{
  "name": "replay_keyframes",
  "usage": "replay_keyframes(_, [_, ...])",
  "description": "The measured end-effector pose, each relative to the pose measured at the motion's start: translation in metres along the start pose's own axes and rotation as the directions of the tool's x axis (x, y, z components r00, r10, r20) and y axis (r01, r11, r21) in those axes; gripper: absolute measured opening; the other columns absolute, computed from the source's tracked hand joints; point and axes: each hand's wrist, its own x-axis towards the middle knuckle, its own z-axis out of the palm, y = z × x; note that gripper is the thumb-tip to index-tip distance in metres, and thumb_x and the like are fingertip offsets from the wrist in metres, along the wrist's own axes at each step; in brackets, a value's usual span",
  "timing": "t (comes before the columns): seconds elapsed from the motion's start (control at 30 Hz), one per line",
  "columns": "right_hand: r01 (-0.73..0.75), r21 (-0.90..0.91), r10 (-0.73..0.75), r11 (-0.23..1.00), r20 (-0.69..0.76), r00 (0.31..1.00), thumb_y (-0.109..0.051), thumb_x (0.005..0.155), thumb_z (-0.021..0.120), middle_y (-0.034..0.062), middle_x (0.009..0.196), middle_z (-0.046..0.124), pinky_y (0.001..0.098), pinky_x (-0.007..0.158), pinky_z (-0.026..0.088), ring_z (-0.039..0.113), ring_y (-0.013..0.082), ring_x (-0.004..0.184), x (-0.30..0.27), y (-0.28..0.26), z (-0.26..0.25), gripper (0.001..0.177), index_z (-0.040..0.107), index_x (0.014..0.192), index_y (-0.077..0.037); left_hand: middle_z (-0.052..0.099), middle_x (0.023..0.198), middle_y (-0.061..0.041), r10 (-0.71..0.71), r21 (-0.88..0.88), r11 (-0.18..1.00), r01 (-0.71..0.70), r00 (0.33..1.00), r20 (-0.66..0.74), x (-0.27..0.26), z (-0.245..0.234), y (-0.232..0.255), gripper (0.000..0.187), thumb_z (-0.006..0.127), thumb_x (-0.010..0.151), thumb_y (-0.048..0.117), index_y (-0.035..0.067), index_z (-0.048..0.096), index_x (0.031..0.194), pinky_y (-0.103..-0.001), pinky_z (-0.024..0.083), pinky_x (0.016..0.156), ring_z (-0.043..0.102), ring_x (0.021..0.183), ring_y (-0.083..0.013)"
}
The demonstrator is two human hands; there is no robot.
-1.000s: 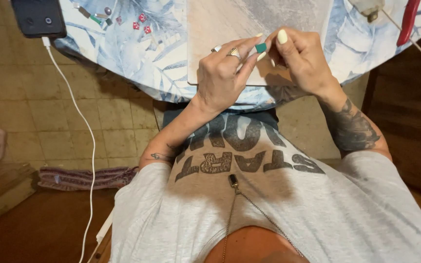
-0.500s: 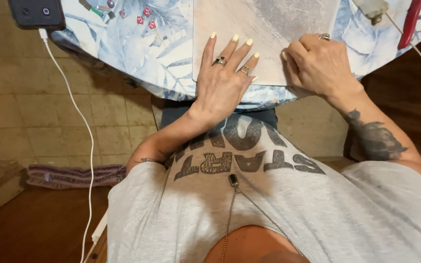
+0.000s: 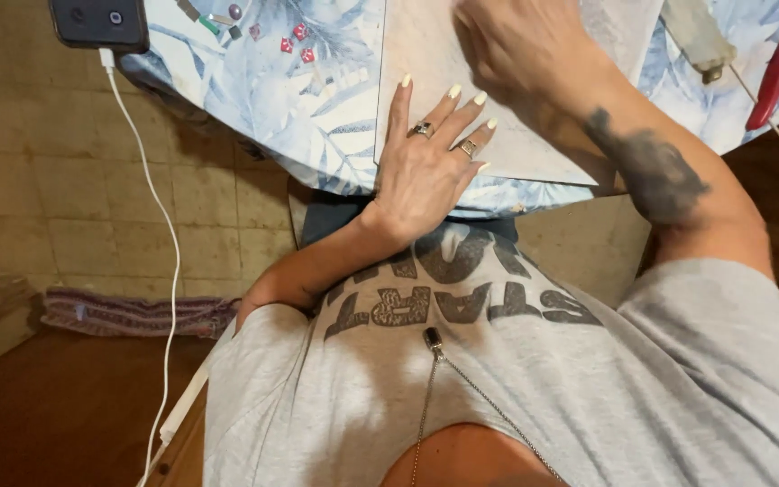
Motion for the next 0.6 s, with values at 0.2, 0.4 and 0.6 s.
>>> replay_keyframes(0.2, [-0.109,0.191,0.059,0.975,0.252,0.966,-0.014,0.089,0.039,-0.0011,0.057,0.045,0.0237,0.036,0.027,0.036,0.0105,0.043,-0.086,-0.008,-0.034,0.022,0.048,0.069,-0.013,0.039,0.132,-0.002,0.012,0.011,1.0,-0.012,1.0,0.015,0.002,-0.005,0.003,0.04,0.046,0.086,0.04,0.024,0.048,0.123,-0.056,-0.002,0.101,0.035,0.123,-0.0181])
replay_keyframes(0.4, [-0.269,0.727,0.43,0.631,-0.039,0.902,-0.011,0.1,0.047,0.0071,0.059,0.046,0.0284,0.045,0.029,0.039,0.0156,0.051,-0.087,-0.021,-0.035,0.029,0.053,0.074,0.002,0.058,0.116,-0.014,-0.017,-0.278,0.957,-0.082,0.942,-0.336,0.018,-0.003,0.01,0.064,0.066,0.085,0.04,0.005,0.032,0.127,-0.05,0.01,0.107,0.055,0.113,-0.0272])
replay_keyframes(0.6, [-0.243,0.955,0.511,0.169,0.126,0.85,-0.021,0.097,0.041,0.0077,0.068,0.05,0.0228,0.054,0.037,0.048,0.0126,0.059,-0.062,-0.038,-0.058,0.029,0.052,0.083,0.002,0.056,0.116,-0.013,-0.153,-0.634,0.765,-0.113,0.925,-0.348,0.02,-0.01,0.011,0.049,0.062,0.089,0.015,0.015,0.031,0.127,-0.029,0.059,0.075,0.067,0.086,-0.0226])
